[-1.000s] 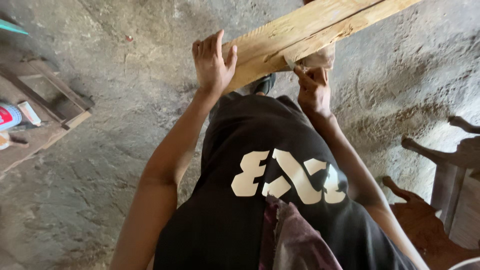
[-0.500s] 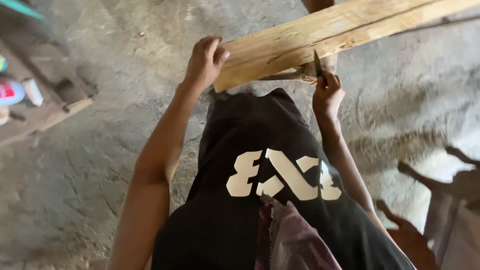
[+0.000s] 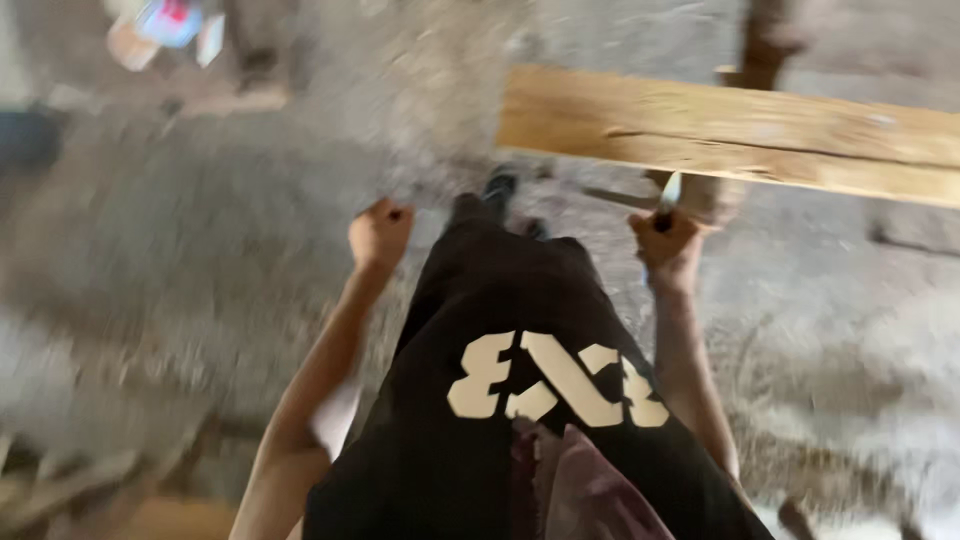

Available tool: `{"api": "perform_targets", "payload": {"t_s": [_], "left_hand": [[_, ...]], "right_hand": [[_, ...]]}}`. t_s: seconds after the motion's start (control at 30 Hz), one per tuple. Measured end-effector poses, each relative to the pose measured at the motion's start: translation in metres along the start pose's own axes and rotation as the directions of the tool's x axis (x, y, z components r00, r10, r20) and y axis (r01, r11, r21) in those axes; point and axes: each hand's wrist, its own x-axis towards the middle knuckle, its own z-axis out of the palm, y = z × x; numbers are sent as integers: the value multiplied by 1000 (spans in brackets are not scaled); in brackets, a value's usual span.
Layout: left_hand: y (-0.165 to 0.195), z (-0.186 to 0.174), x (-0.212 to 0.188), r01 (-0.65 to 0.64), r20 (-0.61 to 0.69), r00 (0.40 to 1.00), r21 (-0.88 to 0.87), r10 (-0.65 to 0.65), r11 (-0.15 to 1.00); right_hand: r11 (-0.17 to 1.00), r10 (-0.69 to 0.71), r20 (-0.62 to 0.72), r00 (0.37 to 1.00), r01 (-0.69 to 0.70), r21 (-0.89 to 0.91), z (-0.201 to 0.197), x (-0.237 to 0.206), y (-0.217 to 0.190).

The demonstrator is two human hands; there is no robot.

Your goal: The person holds a long wooden plank across supports and first scrapes along its cracks and holes with a small knife. They then scoop dark paste from a can and press it into the defects, and finally squeeze paste from a tube onto the plank and spread it over the filled spots with the knife.

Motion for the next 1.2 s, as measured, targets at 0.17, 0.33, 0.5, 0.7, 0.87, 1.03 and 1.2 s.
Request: {"api": "perform_targets", "payload": {"t_s": [0.17, 0.33, 0.5, 0.7, 0.87, 1.03, 1.2], "left_hand": [[-7, -30, -46, -269, -377, 906, -163, 192, 949], [-34, -51, -71, 61, -249, 963, -180, -106, 982], [-79, -57, -78, 120, -308, 928, -285, -209, 951], [-177, -73, -49, 233, -222, 898, -491, -379, 840], [-262, -102, -2, 428, 17, 896, -302, -444, 852], [-321, -128, 65, 379, -18, 915, -308, -404, 873], [-342, -149, 141, 205, -175, 931, -478, -322, 854]], "right_hand": [[956, -169, 234, 957, 217, -196, 41, -12, -22], [743, -354, 399, 846, 513, -430, 93, -22, -43], [582, -424, 524, 739, 666, -468, 145, -12, -51], [701, -196, 480, 855, 464, -542, 235, -13, -68], [518, -316, 516, 796, 600, -609, 313, -32, -83], [443, -499, 493, 713, 699, -561, 374, -34, -113], [623, -155, 392, 907, 398, -673, 426, -1, -144]]}}
